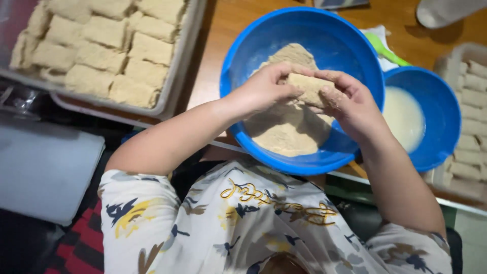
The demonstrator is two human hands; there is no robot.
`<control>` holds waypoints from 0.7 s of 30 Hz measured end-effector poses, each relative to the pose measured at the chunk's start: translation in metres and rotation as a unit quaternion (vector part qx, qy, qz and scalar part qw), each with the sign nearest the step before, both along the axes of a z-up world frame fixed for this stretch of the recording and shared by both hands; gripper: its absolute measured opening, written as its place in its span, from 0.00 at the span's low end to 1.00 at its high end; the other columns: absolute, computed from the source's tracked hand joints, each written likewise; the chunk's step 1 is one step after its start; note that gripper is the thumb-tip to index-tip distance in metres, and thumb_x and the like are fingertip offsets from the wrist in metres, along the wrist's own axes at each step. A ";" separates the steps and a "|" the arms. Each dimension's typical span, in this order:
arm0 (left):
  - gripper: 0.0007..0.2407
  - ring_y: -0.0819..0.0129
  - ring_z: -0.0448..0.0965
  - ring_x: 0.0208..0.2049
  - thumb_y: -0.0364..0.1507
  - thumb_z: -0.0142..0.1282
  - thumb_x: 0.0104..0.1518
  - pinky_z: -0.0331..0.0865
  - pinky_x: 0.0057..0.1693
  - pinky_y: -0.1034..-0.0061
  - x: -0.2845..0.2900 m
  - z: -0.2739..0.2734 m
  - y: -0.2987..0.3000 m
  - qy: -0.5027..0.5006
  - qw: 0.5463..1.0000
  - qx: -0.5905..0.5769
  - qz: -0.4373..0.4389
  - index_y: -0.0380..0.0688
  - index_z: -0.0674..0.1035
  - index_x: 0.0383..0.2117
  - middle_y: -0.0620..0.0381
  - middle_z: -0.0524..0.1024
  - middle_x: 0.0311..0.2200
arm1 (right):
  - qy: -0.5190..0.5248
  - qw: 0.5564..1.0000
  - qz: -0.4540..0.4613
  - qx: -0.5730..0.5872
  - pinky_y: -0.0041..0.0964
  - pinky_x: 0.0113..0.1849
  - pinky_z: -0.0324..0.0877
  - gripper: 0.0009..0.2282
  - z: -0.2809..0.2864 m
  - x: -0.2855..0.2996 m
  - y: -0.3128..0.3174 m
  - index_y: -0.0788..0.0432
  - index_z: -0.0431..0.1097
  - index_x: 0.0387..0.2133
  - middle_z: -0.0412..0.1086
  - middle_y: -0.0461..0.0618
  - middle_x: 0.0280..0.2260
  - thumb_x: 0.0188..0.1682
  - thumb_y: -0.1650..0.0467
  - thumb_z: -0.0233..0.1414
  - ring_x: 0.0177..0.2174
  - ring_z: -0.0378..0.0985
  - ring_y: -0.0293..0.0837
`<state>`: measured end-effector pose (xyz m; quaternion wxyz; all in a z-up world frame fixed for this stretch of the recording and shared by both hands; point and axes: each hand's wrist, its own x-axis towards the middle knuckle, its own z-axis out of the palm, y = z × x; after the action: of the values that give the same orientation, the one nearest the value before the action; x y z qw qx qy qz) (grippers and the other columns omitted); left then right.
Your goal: Dipping pastry rolls in liquid and coating them in breadcrumbs.
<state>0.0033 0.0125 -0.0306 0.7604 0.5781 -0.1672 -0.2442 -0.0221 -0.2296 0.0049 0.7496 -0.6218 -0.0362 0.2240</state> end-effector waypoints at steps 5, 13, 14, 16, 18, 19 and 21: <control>0.21 0.76 0.77 0.32 0.25 0.59 0.59 0.72 0.36 0.82 0.002 0.005 0.018 -0.012 0.997 0.065 0.035 0.36 0.71 0.59 0.55 0.78 0.34 | 0.033 0.999 0.022 -0.031 0.39 0.45 0.78 0.16 0.007 0.011 0.016 0.66 0.66 0.56 0.72 0.52 0.48 0.57 0.71 0.51 0.44 0.79 0.42; 0.16 0.76 0.84 0.38 0.31 0.58 0.60 0.81 0.45 0.79 0.037 0.059 0.122 -0.106 0.964 0.214 0.121 0.39 0.74 0.52 0.56 0.81 0.40 | 0.005 0.992 0.127 0.016 0.36 0.46 0.79 0.14 0.041 0.075 0.107 0.68 0.68 0.52 0.74 0.54 0.44 0.59 0.69 0.51 0.43 0.80 0.44; 0.13 0.77 0.82 0.38 0.33 0.57 0.62 0.79 0.46 0.79 0.041 0.067 0.142 -0.094 0.959 0.229 0.134 0.40 0.76 0.50 0.58 0.80 0.39 | -0.017 0.989 0.143 0.022 0.37 0.47 0.80 0.14 0.043 0.085 0.127 0.67 0.68 0.52 0.74 0.53 0.45 0.59 0.68 0.52 0.44 0.80 0.45; 0.12 0.77 0.80 0.38 0.34 0.56 0.64 0.77 0.47 0.78 0.055 0.065 0.190 -0.086 0.954 0.246 0.150 0.41 0.79 0.48 0.60 0.79 0.39 | -0.044 0.985 0.162 0.028 0.38 0.47 0.80 0.14 0.044 0.106 0.171 0.66 0.68 0.52 0.74 0.52 0.45 0.59 0.67 0.52 0.45 0.81 0.45; 0.08 0.78 0.80 0.42 0.34 0.56 0.67 0.78 0.55 0.78 0.076 0.048 0.243 -0.107 0.957 0.201 0.181 0.45 0.80 0.44 0.63 0.78 0.40 | -0.049 0.989 0.141 0.001 0.35 0.38 0.81 0.12 0.043 0.127 0.218 0.61 0.74 0.45 0.78 0.50 0.38 0.53 0.66 0.54 0.40 0.85 0.45; 0.08 0.78 0.80 0.42 0.34 0.56 0.67 0.78 0.55 0.78 0.089 0.042 0.265 -0.112 0.956 0.203 0.182 0.45 0.80 0.44 0.63 0.78 0.40 | -0.055 0.989 0.141 0.003 0.35 0.38 0.81 0.12 0.024 0.149 0.242 0.61 0.74 0.45 0.78 0.50 0.38 0.53 0.66 0.54 0.40 0.85 0.45; 0.06 0.77 0.81 0.42 0.33 0.56 0.67 0.78 0.54 0.77 0.117 0.032 0.310 -0.082 0.970 0.141 0.181 0.46 0.79 0.44 0.64 0.78 0.39 | -0.024 0.988 0.151 -0.010 0.33 0.33 0.79 0.10 -0.009 0.195 0.290 0.60 0.76 0.39 0.74 0.45 0.31 0.52 0.65 0.57 0.33 0.80 0.39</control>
<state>0.1198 0.3226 0.0017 0.6863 0.7185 -0.0849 -0.0752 0.1728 0.0602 -0.0045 0.6996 -0.6221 -0.1454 0.3199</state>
